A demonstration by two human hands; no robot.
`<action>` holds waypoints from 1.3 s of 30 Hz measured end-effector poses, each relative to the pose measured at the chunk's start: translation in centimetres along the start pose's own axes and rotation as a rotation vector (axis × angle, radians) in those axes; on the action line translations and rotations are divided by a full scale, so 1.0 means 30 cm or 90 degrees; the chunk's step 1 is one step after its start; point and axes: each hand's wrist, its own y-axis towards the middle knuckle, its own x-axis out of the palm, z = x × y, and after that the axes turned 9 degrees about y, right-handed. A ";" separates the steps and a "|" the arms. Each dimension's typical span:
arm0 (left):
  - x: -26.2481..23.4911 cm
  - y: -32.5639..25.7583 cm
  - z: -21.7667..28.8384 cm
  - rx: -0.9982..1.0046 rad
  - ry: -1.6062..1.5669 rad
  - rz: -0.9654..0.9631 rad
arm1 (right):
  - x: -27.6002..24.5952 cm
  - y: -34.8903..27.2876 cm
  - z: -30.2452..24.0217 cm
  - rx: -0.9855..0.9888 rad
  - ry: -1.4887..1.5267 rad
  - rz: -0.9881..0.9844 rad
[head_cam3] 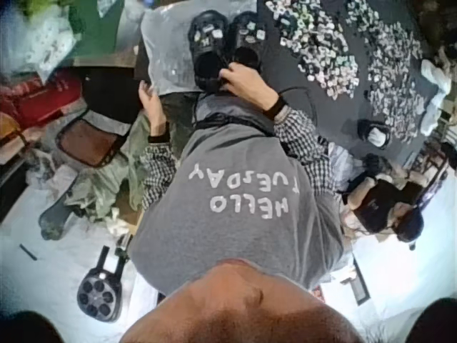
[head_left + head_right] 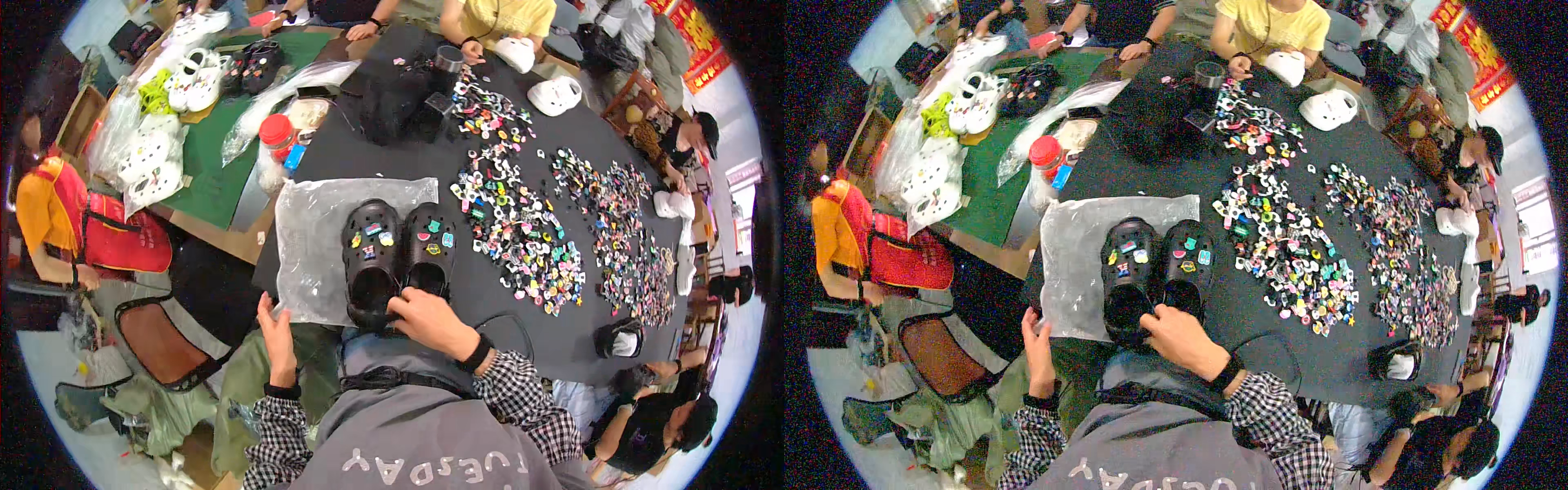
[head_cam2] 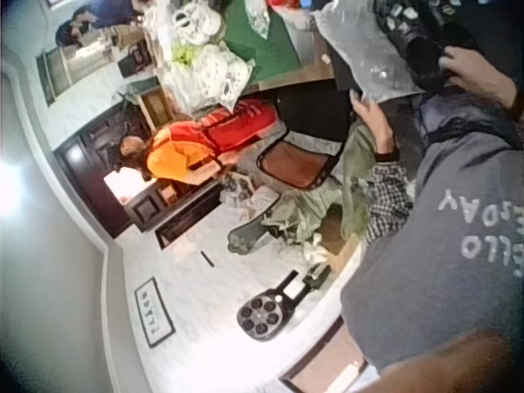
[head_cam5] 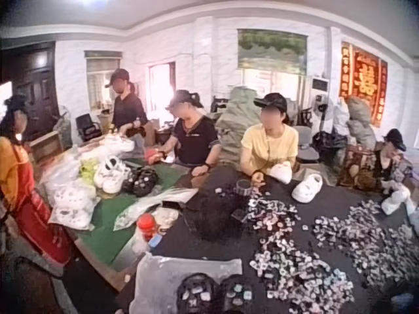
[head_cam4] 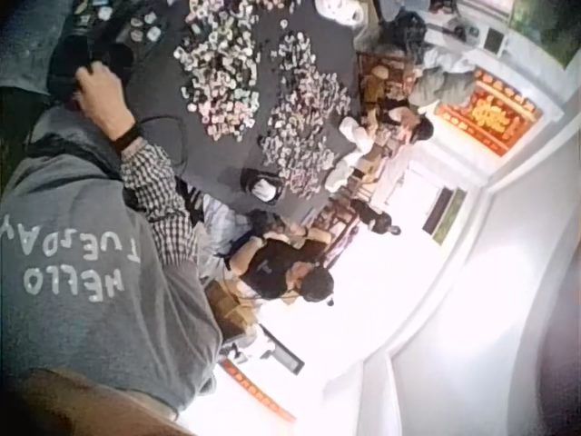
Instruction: Attaching decorative charms to rubber clog-style shoes.
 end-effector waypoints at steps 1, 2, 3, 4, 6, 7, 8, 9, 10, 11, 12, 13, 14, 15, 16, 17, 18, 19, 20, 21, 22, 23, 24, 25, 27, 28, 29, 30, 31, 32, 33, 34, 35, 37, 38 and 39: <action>0.001 -0.005 0.019 0.054 0.091 0.035 | 0.008 -0.006 -0.005 0.020 0.009 -0.001; 0.002 -0.009 0.040 0.109 0.181 0.070 | 0.013 -0.010 -0.008 0.039 0.019 -0.002; 0.016 -0.012 0.063 0.161 0.243 0.081 | 0.014 -0.012 -0.007 0.048 0.019 0.004; 0.022 -0.020 0.087 0.161 0.245 0.079 | 0.017 -0.012 -0.009 0.047 0.037 0.007; 0.062 -0.020 0.152 0.242 0.324 0.063 | 0.010 -0.020 -0.013 0.057 0.050 0.019; 0.082 -0.030 0.186 0.253 0.296 0.035 | 0.016 -0.019 -0.015 0.059 0.037 0.012; 0.103 -0.026 0.192 0.255 0.296 0.032 | 0.017 -0.020 -0.015 0.063 0.023 0.005; 0.122 -0.021 0.194 0.254 0.257 -0.020 | 0.009 -0.024 -0.017 0.065 0.022 0.009; 0.138 -0.016 0.194 0.250 0.217 -0.071 | -0.009 -0.028 -0.030 0.053 0.039 0.016; 0.158 -0.007 0.189 0.207 0.163 -0.118 | -0.028 -0.032 -0.039 0.041 0.055 0.023; 0.180 0.004 0.193 0.209 0.163 -0.121 | -0.049 -0.036 -0.042 0.043 0.055 0.027; 0.199 0.013 0.201 0.168 0.149 -0.169 | -0.075 -0.041 -0.042 0.063 0.134 0.092; 0.213 0.020 0.200 0.126 0.134 -0.216 | -0.098 -0.044 -0.035 0.082 0.214 0.158; 0.226 0.043 0.166 0.154 0.102 -0.241 | -0.118 -0.042 -0.022 0.081 0.231 0.227; 0.244 0.052 0.165 0.156 0.102 -0.247 | -0.136 -0.053 0.004 0.100 0.243 0.299; 0.258 0.062 0.170 0.144 0.113 -0.284 | -0.146 -0.057 0.036 0.112 0.227 0.355; 0.269 0.069 0.172 0.132 0.124 -0.320 | -0.148 -0.063 0.071 0.123 0.212 0.410; 0.279 0.073 0.168 0.110 0.127 -0.318 | -0.145 -0.076 0.107 0.205 0.187 0.389; 0.293 0.084 0.163 0.115 0.128 -0.323 | -0.132 -0.080 0.129 0.207 0.186 0.396; 0.306 0.098 0.155 0.113 0.144 -0.308 | -0.115 -0.087 0.148 0.217 0.124 0.395; 0.315 0.105 0.156 0.111 0.159 -0.291 | -0.102 -0.091 0.158 0.227 0.062 0.392; 0.325 0.105 0.158 0.169 0.183 -0.279 | -0.090 -0.095 0.166 0.263 0.054 0.321; 0.334 0.112 0.154 0.172 0.184 -0.283 | -0.075 -0.097 0.171 0.265 0.054 0.326; 0.346 0.117 0.152 0.215 0.215 -0.271 | -0.067 -0.084 0.163 0.300 0.089 0.300; 0.365 0.118 0.145 0.259 0.244 -0.261 | -0.038 -0.080 0.179 0.303 0.093 0.286; 0.375 0.105 0.149 0.293 0.277 -0.250 | -0.039 -0.082 0.176 0.304 0.093 0.287; 0.382 0.095 0.154 0.326 0.310 -0.239 | -0.040 -0.084 0.172 0.318 0.083 0.276; 0.387 0.091 0.160 0.326 0.310 -0.241 | -0.043 -0.087 0.167 0.332 0.072 0.264; 0.390 0.088 0.167 0.318 0.304 -0.250 | -0.048 -0.090 0.155 0.332 0.073 0.263; 0.392 0.086 0.174 0.311 0.298 -0.259 | -0.055 -0.093 0.139 0.350 0.081 0.259; 0.391 0.081 0.182 0.309 0.301 -0.260 | -0.057 -0.096 0.131 0.366 0.089 0.254; 0.392 0.078 0.186 0.309 0.301 -0.259 | -0.054 -0.098 0.132 0.366 0.089 0.254; 0.392 0.075 0.189 0.321 0.306 -0.255 | -0.049 -0.100 0.136 0.364 0.092 0.265; 0.395 0.070 0.190 0.332 0.312 -0.249 | -0.047 -0.100 0.137 0.361 0.095 0.276; 0.399 0.068 0.188 0.332 0.313 -0.243 | -0.049 -0.098 0.138 0.373 0.094 0.270; 0.402 0.065 0.187 0.332 0.313 -0.237 | -0.051 -0.096 0.139 0.384 0.092 0.265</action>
